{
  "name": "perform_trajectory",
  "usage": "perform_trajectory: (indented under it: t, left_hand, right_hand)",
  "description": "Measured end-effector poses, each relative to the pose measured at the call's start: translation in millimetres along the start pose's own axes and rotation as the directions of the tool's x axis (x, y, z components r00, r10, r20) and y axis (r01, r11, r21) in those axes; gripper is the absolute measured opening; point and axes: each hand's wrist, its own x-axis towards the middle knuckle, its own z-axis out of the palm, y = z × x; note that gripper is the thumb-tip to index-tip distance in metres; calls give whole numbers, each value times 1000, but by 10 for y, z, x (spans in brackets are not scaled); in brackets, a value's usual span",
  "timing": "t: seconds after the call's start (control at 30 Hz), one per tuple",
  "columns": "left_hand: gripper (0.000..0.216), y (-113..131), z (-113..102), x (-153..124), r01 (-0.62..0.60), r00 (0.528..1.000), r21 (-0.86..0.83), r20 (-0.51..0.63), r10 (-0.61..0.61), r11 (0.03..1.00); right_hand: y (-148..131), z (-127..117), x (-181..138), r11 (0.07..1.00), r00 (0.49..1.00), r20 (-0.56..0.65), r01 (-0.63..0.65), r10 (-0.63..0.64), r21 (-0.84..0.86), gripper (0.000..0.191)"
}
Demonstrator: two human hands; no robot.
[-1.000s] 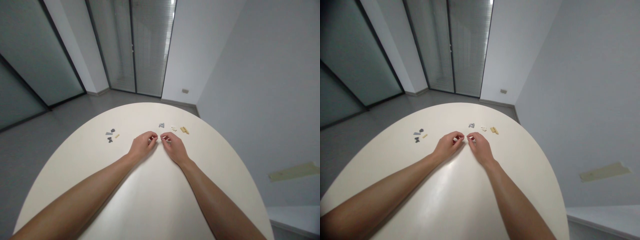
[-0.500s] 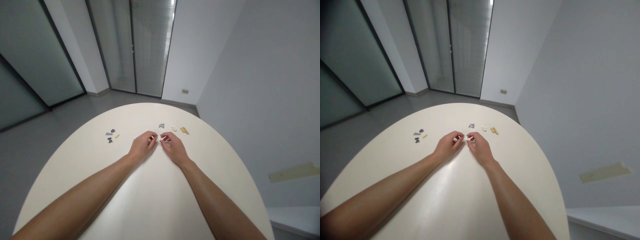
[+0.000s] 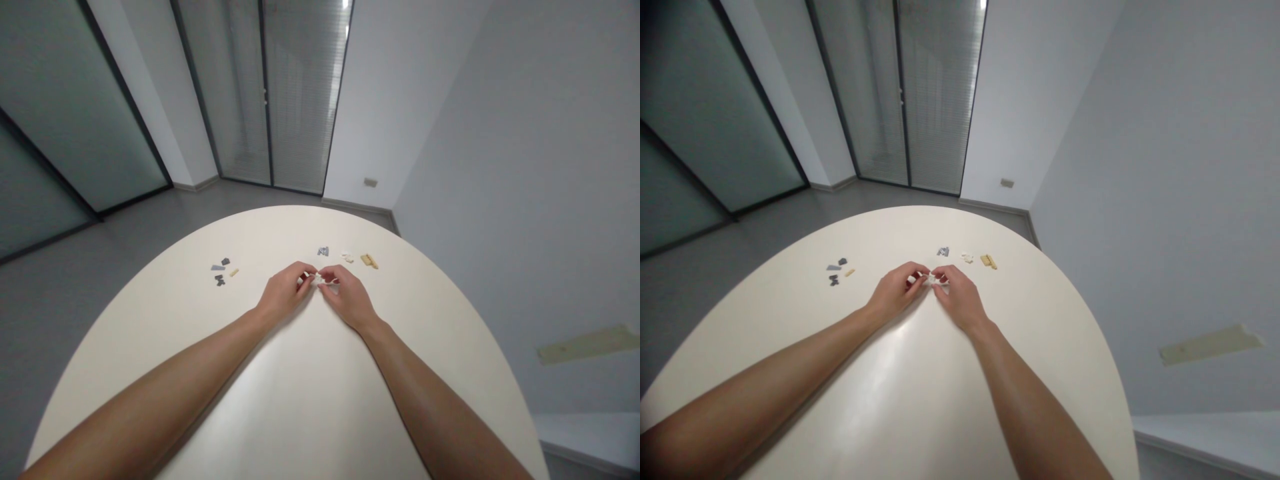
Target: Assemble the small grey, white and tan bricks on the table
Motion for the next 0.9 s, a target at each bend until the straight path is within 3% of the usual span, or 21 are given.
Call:
perform_trajectory:
  t: [0.9]
  left_hand:
    - [18,23,-19,3,39,999,37,30,-40,999]
  right_hand:
    - [10,-1,1,999,1000,7,-17,17,-34,19]
